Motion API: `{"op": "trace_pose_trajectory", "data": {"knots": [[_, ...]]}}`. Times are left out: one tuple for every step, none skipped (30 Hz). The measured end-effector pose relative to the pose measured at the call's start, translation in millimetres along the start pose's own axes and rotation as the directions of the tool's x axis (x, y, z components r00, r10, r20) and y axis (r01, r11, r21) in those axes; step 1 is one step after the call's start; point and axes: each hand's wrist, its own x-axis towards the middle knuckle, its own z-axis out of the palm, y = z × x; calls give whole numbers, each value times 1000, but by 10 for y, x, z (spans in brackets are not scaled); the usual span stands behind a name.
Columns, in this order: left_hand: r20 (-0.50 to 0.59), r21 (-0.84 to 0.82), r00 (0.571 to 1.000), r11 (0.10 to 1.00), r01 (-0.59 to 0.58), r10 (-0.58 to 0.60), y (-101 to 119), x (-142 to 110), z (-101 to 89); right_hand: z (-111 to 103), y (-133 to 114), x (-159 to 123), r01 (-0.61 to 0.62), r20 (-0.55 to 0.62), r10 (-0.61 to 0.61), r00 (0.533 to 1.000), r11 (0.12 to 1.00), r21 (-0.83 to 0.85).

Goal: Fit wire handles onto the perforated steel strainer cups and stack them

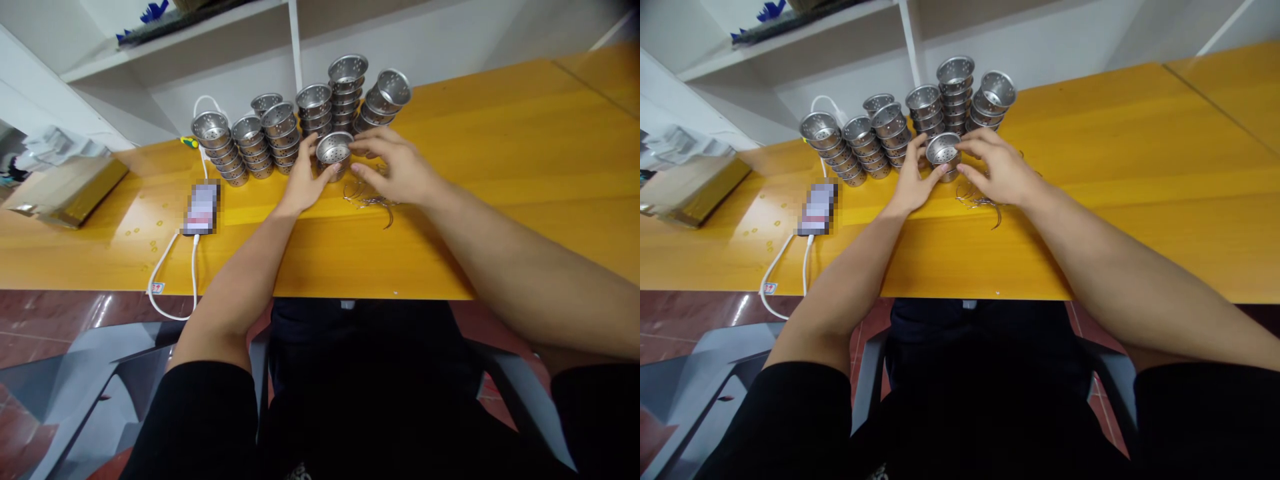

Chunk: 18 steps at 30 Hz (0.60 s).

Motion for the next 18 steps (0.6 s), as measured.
{"op": "trace_pose_trajectory", "data": {"knots": [[11,2,1000,1000,-2,2,-22,8,12,4,18,4,-22,4,22,1000,1000,22],[16,9,1000,1000,-3,3,-49,15,22,9,37,6,-49,11,49,999,998,39],[21,17,1000,1000,-1,1,-79,21,29,17,59,6,-74,21,73,997,996,43],[27,24,1000,1000,4,-4,-115,27,37,30,84,5,-91,30,90,995,995,32],[33,28,999,1000,10,-11,-156,34,45,46,113,4,-97,35,97,995,995,9],[41,29,999,999,16,-17,-199,41,54,66,149,3,-95,41,96,995,995,-21],[48,27,999,999,21,-23,-244,49,66,88,190,4,-85,44,87,995,995,-52],[53,22,998,999,26,-27,-288,57,78,110,235,7,-67,41,71,997,994,-83],[53,15,998,999,28,-29,-329,65,92,130,282,13,-46,32,49,998,993,-111],[49,7,998,1000,28,-28,-365,73,104,147,326,21,-21,22,25,999,990,-138],[46,2,999,1000,25,-25,-395,80,116,160,365,30,3,15,-1,1000,986,-165],[44,-1,999,1000,21,-21,-418,86,125,169,396,39,24,9,-23,1000,982,-188],[46,-2,999,1000,20,-20,-436,91,133,175,418,48,39,4,-39,999,978,-207],[48,-5,999,1000,22,-22,-451,96,140,179,431,54,47,1,-48,999,975,-217],[51,-6,998,1000,26,-26,-463,99,147,182,436,55,50,0,-51,999,974,-219],[55,-6,998,1000,30,-29,-474,100,154,184,437,53,52,0,-53,999,975,-216],[57,-3,998,1000,31,-30,-483,100,161,186,437,46,56,-1,-57,998,977,-206],[57,3,998,1000,28,-28,-487,96,168,187,440,37,62,-1,-63,998,979,-192]]}}
